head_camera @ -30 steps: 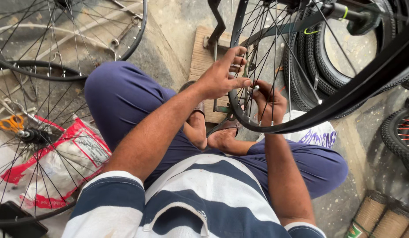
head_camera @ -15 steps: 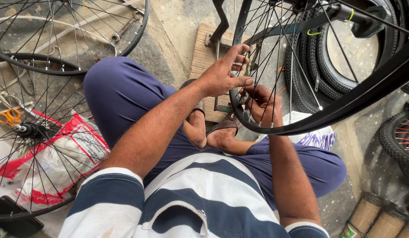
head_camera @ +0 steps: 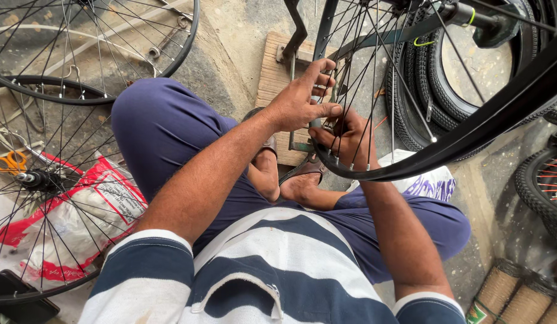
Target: The person sits on the ground and uses a spoke wrench to tighten the nipples on a bicycle wheel mounted on a truing stand. They rotate the wheel to access different spokes and adjust the tension to ensure the wheel is true.
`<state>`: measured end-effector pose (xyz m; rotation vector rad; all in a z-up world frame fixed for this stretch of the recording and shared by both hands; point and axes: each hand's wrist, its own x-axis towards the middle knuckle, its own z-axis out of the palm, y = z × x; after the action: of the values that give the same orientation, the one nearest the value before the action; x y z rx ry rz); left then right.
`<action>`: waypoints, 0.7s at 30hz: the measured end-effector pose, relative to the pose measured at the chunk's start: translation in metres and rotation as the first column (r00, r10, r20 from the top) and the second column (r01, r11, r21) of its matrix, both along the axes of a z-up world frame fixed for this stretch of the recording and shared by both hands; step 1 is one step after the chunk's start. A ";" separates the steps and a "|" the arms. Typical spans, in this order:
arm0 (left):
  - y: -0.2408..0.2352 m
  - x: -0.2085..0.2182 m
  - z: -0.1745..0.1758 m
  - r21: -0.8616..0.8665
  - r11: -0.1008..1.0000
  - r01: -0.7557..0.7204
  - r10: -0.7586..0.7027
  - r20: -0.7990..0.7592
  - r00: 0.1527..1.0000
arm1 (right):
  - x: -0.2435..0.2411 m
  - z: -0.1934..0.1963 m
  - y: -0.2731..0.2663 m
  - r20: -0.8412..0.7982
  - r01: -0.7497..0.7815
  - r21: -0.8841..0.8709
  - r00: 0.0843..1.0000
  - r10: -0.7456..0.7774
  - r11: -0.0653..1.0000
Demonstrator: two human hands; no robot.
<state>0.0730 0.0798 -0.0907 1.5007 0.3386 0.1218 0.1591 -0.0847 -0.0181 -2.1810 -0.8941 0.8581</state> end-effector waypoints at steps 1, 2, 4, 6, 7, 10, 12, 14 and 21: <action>-0.001 0.000 0.001 -0.001 1.000 0.002 -0.003 -0.015 1.000 | -0.001 0.005 0.003 0.069 0.003 -0.031 0.998 -0.001 1.000; -0.002 0.001 0.002 0.001 1.000 0.004 -0.004 -0.030 1.000 | 0.002 0.013 0.004 0.194 -0.139 0.018 0.972 0.133 0.990; -0.002 0.001 0.004 0.011 1.000 0.003 -0.003 -0.038 0.999 | 0.011 0.025 0.003 0.444 -0.426 0.054 0.820 0.361 0.903; -0.004 0.001 0.004 0.025 1.000 0.002 -0.002 -0.022 1.000 | 0.013 0.020 0.003 0.396 -0.350 -0.094 0.846 0.357 0.932; -0.004 0.002 0.004 0.024 1.000 0.002 -0.001 -0.021 1.000 | 0.014 0.015 0.000 0.372 -0.308 -0.171 0.859 0.351 0.936; 0.001 0.001 0.006 0.020 1.000 0.003 -0.003 -0.012 1.000 | 0.015 -0.002 -0.005 -0.057 -0.152 0.012 0.987 0.152 0.988; 0.000 -0.003 0.013 -0.003 1.000 -0.001 0.001 0.001 1.000 | 0.015 -0.008 -0.004 0.048 -0.220 0.011 0.974 0.220 0.975; 0.001 -0.004 0.019 -0.012 1.000 0.012 -0.012 -0.021 1.000 | 0.017 -0.003 -0.005 0.044 -0.276 0.080 0.961 0.273 0.958; 0.002 -0.007 0.041 -0.136 0.991 0.012 -0.013 -0.006 1.000 | 0.021 0.039 -0.017 -0.889 0.099 0.303 0.388 0.243 0.948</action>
<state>0.0665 0.0818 -0.0499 1.3684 0.3363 0.0817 0.1803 -0.1013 0.0210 -1.0244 -0.4545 1.6120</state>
